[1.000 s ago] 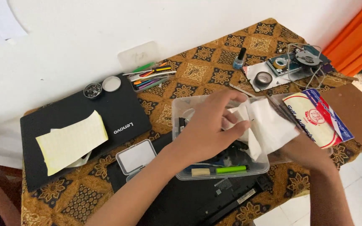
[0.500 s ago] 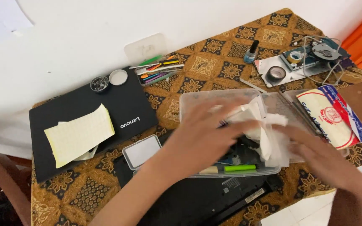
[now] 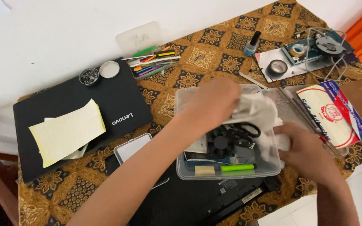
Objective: The person is organizing a plastic bin containing various electronics repair tools and parts, such as scissors, thermal paste, and a cooling fan, on a desk next to a laptop.
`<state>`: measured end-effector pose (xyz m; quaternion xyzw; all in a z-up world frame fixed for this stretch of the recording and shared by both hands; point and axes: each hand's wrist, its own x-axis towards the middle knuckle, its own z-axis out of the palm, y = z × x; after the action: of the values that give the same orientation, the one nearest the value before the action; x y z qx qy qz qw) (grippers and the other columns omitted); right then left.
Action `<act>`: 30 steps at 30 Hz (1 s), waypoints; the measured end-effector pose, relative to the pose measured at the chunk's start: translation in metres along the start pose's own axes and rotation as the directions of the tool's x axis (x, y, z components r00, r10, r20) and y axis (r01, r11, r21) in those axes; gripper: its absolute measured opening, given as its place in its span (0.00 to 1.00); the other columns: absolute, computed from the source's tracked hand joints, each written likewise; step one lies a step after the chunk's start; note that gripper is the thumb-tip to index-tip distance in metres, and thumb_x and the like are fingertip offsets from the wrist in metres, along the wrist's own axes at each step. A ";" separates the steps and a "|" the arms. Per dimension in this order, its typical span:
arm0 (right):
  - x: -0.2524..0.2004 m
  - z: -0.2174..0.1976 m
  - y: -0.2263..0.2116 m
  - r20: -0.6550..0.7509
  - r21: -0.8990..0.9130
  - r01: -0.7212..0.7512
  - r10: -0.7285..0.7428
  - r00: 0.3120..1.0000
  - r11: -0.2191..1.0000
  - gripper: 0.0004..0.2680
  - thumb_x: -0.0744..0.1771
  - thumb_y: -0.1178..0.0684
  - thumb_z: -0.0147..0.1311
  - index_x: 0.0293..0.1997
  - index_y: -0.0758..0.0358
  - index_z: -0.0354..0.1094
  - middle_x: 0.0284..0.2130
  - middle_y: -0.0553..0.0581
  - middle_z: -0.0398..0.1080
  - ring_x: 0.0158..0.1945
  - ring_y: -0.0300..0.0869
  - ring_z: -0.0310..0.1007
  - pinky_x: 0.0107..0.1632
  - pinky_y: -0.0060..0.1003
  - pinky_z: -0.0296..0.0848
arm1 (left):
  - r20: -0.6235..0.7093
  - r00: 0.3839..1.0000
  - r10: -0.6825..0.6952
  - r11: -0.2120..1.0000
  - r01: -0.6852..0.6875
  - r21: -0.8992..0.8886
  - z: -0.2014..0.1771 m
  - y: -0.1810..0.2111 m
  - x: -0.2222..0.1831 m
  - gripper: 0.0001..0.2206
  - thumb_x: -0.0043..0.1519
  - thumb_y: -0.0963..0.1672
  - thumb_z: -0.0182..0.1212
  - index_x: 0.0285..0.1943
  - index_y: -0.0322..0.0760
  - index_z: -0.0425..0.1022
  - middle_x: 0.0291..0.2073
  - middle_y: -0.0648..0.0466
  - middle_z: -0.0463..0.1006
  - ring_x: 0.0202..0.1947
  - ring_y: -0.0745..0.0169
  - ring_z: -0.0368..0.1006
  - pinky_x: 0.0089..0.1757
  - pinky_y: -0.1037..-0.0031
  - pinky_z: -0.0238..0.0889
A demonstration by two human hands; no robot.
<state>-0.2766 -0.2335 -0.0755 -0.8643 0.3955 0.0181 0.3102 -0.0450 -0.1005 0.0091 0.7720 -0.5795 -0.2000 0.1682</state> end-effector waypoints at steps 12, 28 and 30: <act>-0.031 -0.040 0.021 -0.425 0.322 0.420 -0.267 0.865 0.849 0.20 0.58 0.73 0.59 0.55 0.72 0.67 0.64 0.71 0.64 0.69 0.59 0.68 0.62 0.48 0.74 | -0.233 0.972 0.027 0.996 -0.045 -0.074 -0.015 -0.036 0.000 0.10 0.64 0.35 0.51 0.53 0.30 0.70 0.35 0.39 0.78 0.31 0.37 0.76 0.29 0.54 0.62; -0.028 -0.059 -0.001 -0.364 0.120 0.230 -0.172 0.915 0.966 0.19 0.59 0.68 0.59 0.57 0.65 0.73 0.61 0.63 0.67 0.50 0.51 0.74 0.45 0.41 0.70 | -0.363 0.928 0.085 0.988 -0.125 -0.089 -0.028 -0.066 -0.013 0.10 0.63 0.34 0.55 0.50 0.33 0.74 0.33 0.43 0.76 0.27 0.40 0.71 0.26 0.57 0.55; -0.023 -0.064 0.006 -0.171 -0.084 0.457 -0.464 0.869 0.886 0.20 0.53 0.59 0.68 0.47 0.48 0.81 0.51 0.54 0.76 0.49 0.44 0.79 0.46 0.40 0.74 | -0.385 0.917 0.106 0.984 -0.154 -0.095 -0.026 -0.070 -0.014 0.08 0.62 0.34 0.53 0.46 0.34 0.71 0.27 0.44 0.70 0.23 0.43 0.63 0.26 0.59 0.48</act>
<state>-0.3103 -0.2568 -0.0206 -0.9376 0.2051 -0.1292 0.2493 0.0225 -0.0676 -0.0008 0.7439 -0.5727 -0.0711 0.3372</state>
